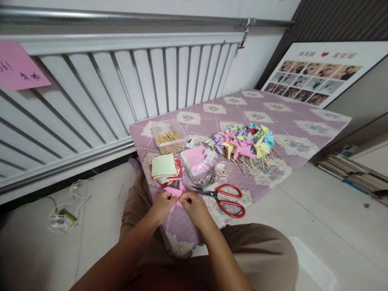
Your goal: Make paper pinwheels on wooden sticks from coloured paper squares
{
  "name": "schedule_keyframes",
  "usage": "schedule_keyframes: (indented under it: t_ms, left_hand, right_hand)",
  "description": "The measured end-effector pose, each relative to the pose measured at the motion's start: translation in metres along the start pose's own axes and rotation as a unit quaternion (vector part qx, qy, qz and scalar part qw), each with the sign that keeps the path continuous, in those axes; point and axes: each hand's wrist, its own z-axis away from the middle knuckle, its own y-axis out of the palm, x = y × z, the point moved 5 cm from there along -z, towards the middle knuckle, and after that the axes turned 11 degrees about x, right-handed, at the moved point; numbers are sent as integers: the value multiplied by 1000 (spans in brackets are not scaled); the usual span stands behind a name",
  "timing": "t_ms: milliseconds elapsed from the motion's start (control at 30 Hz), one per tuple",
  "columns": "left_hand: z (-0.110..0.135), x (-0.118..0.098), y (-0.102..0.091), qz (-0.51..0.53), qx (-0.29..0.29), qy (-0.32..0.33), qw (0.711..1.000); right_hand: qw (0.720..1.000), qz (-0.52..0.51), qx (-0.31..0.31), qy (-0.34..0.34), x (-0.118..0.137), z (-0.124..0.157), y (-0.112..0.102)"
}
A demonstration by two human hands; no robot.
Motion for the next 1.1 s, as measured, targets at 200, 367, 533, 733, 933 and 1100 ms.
schedule_keyframes:
  t_ms: [200, 367, 533, 733, 933, 1100]
  left_hand:
    - [2, -3, 1, -6, -9, 4, 1000]
    - [4, -6, 2, 3, -8, 7, 1000]
    - [4, -6, 2, 12, -5, 9, 1000]
    - [7, -13, 3, 19, 12, 17, 1000]
    - [9, -16, 5, 25, 15, 19, 999]
    - [8, -14, 4, 18, 12, 21, 1000]
  right_hand:
    - [999, -23, -26, 29, -4, -2, -1]
    - [995, -8, -89, 41, 0, 1, -7]
    - [992, -82, -76, 52, -6, 0, -3]
    - [981, -184, -4, 60, -6, -2, 2]
    - [975, -211, 22, 70, -8, -2, 4]
    - [971, -225, 30, 69, -12, -3, 5]
